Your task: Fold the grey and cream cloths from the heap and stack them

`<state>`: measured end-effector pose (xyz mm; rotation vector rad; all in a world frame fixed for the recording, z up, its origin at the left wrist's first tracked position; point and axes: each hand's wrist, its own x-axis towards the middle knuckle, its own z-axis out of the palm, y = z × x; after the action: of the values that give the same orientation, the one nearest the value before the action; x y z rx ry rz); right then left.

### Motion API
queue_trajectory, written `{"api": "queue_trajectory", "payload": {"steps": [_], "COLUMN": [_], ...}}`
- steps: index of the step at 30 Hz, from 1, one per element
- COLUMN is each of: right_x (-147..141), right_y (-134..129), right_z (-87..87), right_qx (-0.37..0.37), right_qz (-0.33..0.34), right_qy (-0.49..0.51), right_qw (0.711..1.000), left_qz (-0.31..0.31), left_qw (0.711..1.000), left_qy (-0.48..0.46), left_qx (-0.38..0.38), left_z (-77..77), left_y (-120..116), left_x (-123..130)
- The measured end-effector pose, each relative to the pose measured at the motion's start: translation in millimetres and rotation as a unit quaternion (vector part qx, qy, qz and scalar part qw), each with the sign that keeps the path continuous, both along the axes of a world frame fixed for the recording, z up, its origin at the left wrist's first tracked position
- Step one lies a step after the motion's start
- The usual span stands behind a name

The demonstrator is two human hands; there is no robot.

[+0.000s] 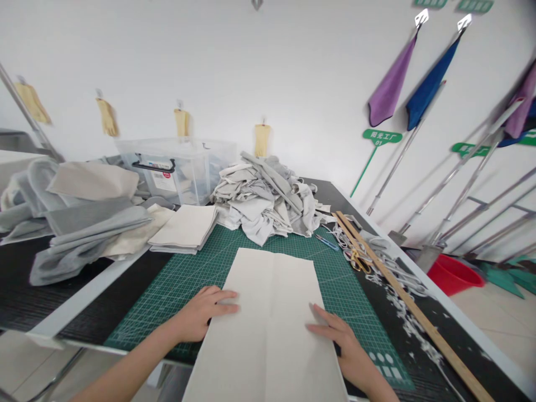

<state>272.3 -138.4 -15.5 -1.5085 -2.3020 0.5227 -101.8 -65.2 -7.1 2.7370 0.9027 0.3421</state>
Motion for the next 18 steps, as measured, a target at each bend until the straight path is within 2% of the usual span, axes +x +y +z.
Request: {"api": "queue_trajectory", "payload": {"steps": [12, 18], "right_x": [-1.7, -1.2], "right_y": [3.6, 5.5], "right_z": [2.1, 4.9], "right_qx": [-0.021, -0.061], "right_qz": [0.011, 0.011], "right_qy": [-0.039, -0.051], "right_qw": [0.999, 0.997], "left_qz": [0.01, 0.013], "left_qw": [1.0, 0.999], "left_qy": [-0.017, -0.023], "left_qx": [-0.008, -0.024], "left_z": [-9.3, -11.0], "left_y": [3.9, 5.7], "left_x": [-2.3, -2.7]}}
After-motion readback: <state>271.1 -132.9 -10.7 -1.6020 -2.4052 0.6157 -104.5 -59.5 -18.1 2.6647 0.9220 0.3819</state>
